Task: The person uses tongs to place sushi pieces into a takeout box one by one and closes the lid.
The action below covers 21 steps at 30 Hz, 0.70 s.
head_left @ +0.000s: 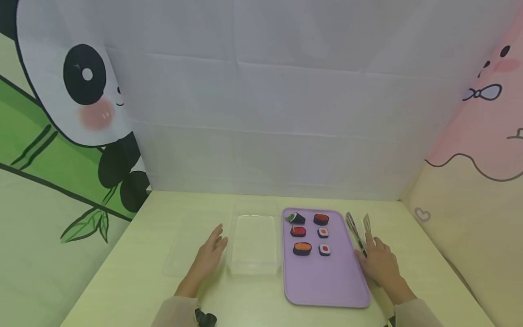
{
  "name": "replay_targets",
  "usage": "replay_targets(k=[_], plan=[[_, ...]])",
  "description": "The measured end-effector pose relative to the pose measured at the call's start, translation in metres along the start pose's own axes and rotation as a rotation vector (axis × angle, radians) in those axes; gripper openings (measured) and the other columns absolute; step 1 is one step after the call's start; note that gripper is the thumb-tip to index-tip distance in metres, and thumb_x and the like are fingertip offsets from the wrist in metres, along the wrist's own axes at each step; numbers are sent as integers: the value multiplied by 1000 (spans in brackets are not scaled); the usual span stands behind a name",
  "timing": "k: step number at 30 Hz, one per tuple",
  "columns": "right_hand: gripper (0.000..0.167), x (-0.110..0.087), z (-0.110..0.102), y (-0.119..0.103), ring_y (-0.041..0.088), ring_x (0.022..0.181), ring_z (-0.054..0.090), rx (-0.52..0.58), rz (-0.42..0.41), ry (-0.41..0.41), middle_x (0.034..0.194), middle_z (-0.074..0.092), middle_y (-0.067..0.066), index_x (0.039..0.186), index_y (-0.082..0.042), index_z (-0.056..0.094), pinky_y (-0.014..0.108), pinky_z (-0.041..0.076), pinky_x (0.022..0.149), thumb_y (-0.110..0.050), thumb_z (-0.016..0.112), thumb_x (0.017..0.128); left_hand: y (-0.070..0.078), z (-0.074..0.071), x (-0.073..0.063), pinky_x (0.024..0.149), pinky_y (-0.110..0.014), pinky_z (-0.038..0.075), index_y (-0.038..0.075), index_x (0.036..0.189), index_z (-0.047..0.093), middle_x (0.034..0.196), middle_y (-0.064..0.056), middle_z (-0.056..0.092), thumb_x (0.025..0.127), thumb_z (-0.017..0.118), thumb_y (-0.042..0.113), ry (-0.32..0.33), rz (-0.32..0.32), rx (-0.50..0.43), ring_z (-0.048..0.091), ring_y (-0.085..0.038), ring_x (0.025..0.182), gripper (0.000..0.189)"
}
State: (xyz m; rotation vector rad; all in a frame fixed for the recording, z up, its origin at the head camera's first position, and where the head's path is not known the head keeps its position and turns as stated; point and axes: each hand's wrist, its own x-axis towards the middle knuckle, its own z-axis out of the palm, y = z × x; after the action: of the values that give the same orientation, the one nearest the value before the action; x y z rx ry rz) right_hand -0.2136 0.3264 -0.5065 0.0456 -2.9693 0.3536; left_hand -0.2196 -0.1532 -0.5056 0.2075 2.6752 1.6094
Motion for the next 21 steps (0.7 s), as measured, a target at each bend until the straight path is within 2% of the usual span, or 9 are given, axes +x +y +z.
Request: replay_targets(k=[2, 6, 13, 17, 21], plan=[[69, 0, -1, 3, 61, 106, 46, 16, 42, -16, 125, 41, 45, 141, 14, 32, 68, 47, 77, -32, 57, 96, 2, 3, -2, 105, -64, 31, 7, 155, 20, 154, -21, 28, 106, 39, 38, -2, 5, -36, 32, -44, 136, 61], [70, 5, -4, 5, 57, 96, 51, 63, 123, -59, 113, 44, 44, 138, 16, 30, 64, 49, 69, -33, 56, 95, 3, 8, -5, 106, -61, 32, 8, 154, 24, 153, -20, 32, 107, 38, 36, 6, 0, -48, 36, -43, 134, 57], [64, 15, -6, 5, 42, 77, 55, 129, 214, -157, 96, 47, 34, 122, 20, 36, 49, 51, 54, -35, 54, 96, 2, 13, -4, 108, -59, 28, 7, 154, 28, 151, -21, 34, 107, 37, 32, 21, -25, -50, 35, -43, 134, 53], [49, 18, -8, 7, 35, 69, 57, 156, 228, -212, 86, 51, 28, 107, 20, 43, 46, 51, 52, -27, 50, 97, 2, 15, -4, 109, -58, 27, 7, 153, 28, 151, -23, 33, 107, 37, 31, 20, -35, -69, 33, -44, 135, 53], [43, 19, -13, 12, 39, 73, 57, 166, 238, -231, 91, 49, 31, 110, 20, 40, 51, 51, 58, -21, 44, 98, 3, 18, -5, 110, -58, 27, 7, 153, 28, 151, -23, 32, 107, 37, 30, 13, -38, -89, 32, -44, 136, 53]])
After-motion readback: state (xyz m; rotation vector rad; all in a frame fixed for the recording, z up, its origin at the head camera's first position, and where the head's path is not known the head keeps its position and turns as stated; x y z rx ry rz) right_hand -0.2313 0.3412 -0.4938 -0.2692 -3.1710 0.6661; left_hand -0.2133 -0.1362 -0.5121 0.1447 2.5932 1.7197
